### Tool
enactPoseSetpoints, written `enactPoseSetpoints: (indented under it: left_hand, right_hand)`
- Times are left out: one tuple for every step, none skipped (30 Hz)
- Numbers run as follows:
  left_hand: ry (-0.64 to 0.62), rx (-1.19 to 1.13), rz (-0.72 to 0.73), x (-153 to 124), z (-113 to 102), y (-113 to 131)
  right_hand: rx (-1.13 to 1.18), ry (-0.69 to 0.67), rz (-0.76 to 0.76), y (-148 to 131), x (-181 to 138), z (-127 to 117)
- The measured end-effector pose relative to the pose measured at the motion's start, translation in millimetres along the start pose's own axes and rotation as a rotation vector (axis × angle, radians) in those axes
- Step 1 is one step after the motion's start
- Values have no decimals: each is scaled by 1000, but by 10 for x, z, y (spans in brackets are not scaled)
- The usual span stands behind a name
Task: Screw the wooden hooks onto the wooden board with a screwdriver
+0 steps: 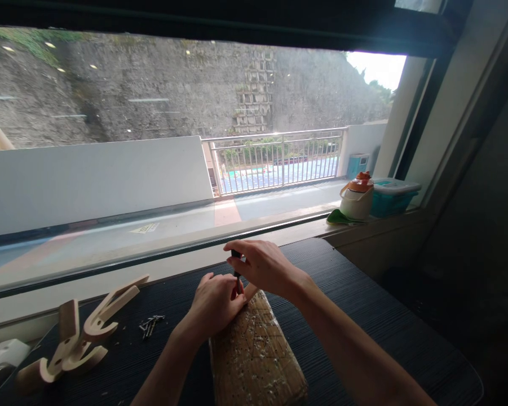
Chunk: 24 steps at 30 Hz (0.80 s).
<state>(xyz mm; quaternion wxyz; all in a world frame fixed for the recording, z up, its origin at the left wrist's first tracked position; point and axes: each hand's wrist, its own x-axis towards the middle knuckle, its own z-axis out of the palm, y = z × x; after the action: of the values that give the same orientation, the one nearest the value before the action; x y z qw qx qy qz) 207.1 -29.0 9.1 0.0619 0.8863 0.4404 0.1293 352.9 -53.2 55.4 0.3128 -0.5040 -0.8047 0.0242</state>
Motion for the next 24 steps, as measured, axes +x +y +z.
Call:
enactPoseSetpoints:
  left_hand:
    - [0,3,-2,-2,-1,4]
    - [-2,5,-4,-4,-3,9]
    - [-3,6,-5,-6,-7,16]
    - [-4,7,-5,-8,-12,22]
    - [-3,8,-4,-11,-16,29]
    - [0,11,-3,-13,-21,34]
    - [3,15,-4,-16,-24,37]
    - [6,20,-7,-17,-26,39]
    - [6,23,-12,-18,-26,39]
    - [3,24,-16,-18,-25,37]
    - [-1,24,-19,-16,-22,34]
    - [-5,24,-20,-14,-17,30]
    - [-7,25,-18,-12,-12,26]
    - [-7,26,-14,-9,-6,22]
    - [-4,28,-9,-8,0,19]
    - [1,29,-5,-8,5,17]
    - [9,30,-3,-9,10,16]
    - [20,31,-3,-10,14,16]
    - [31,33,-5,-12,16,17]
    - [37,34,-9,-15,16,18]
    - [38,33,-13,-17,14,20]
    - [34,31,-14,-19,11,22]
    - [25,27,-13,-20,6,24]
    - [17,22,-12,-21,0,27]
  right_hand:
    - [-10,8,7,0,0,6]
    - [-20,13,10,-5,-3,9]
    - [-27,12,6,-13,-7,9]
    - [-28,7,-4,-23,-14,7]
    - [-25,1,-21,-34,-20,3]
    - [-19,-3,-38,-44,-26,-1]
    - [-10,-6,-54,-52,-31,-4]
    - [-2,-9,-65,-57,-33,-5]
    - [4,-12,-71,-58,-33,-3]
    - [7,-14,-70,-56,-31,2]
    - [7,-17,-63,-52,-27,8]
    - [3,-20,-51,-47,-21,17]
    - [-4,-21,-36,-43,-15,26]
    - [-13,-18,-20,-41,-9,34]
    - [-21,-13,-6,-42,-5,42]
    - [-28,-7,5,-46,-3,48]
    - [-33,-4,7,-53,-3,51]
    - [-36,-3,2,-62,-6,52]
    - [-36,-4,-10,-72,-11,50]
    - [-35,-9,-24,-80,-18,46]
    - [-34,-17,-37,-86,-26,41]
    - [-33,-26,-46,-90,-33,35]
    - [-36,-33,-48,-91,-39,28]
    - [-41,-40,-45,-90,-43,22]
